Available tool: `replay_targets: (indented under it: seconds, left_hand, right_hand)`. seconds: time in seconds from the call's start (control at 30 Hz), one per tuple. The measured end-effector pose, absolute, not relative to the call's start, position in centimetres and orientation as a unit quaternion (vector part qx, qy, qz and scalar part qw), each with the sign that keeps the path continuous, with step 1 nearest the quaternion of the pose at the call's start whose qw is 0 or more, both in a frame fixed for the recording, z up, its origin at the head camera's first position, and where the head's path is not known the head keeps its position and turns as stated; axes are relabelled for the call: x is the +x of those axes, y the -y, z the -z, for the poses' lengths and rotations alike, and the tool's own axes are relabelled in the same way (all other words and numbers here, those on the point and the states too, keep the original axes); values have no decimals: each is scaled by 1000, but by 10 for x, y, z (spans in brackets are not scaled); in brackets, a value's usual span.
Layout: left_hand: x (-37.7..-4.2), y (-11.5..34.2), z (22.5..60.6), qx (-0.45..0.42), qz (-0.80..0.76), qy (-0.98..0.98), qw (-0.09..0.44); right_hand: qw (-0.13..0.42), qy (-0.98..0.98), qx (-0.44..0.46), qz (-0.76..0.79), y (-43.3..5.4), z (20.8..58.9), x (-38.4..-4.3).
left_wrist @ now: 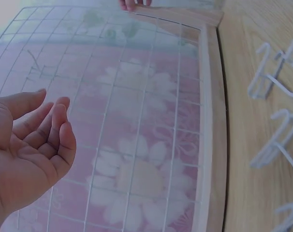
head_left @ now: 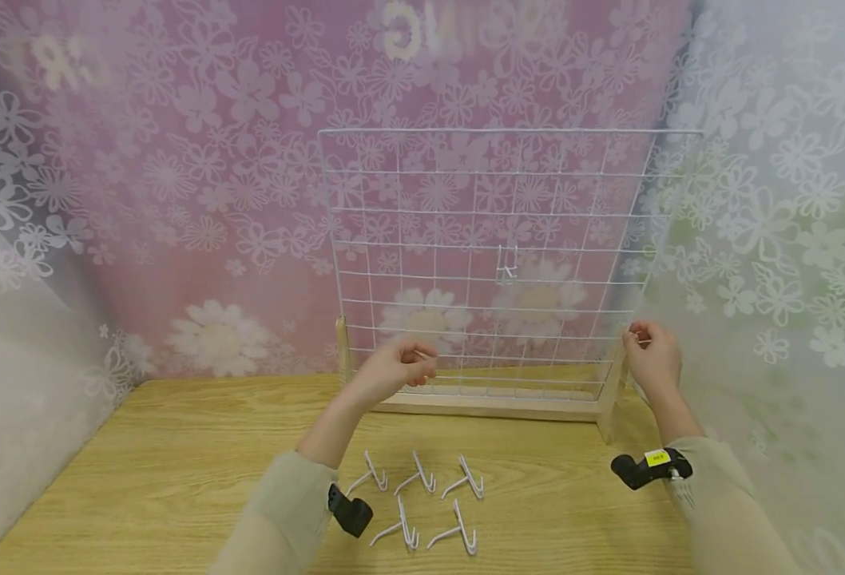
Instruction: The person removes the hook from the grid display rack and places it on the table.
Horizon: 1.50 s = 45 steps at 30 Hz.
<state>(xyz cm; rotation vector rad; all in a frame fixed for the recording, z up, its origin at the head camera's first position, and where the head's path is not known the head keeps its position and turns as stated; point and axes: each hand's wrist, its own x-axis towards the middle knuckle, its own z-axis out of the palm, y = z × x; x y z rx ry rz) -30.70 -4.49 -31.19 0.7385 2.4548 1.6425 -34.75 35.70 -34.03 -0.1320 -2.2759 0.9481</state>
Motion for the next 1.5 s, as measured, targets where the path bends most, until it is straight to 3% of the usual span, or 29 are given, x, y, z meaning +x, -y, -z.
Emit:
replay_targets:
  seconds: [0.7, 1.5]
  left_hand:
    - [-331, -6, 251, 219, -576, -787, -23]
    - [-343, -57, 236, 183, -596, -777, -84]
  right_hand:
    - [328, 869, -56, -367, -354, 334, -345]
    - [339, 870, -50, -356, -356, 341, -346]
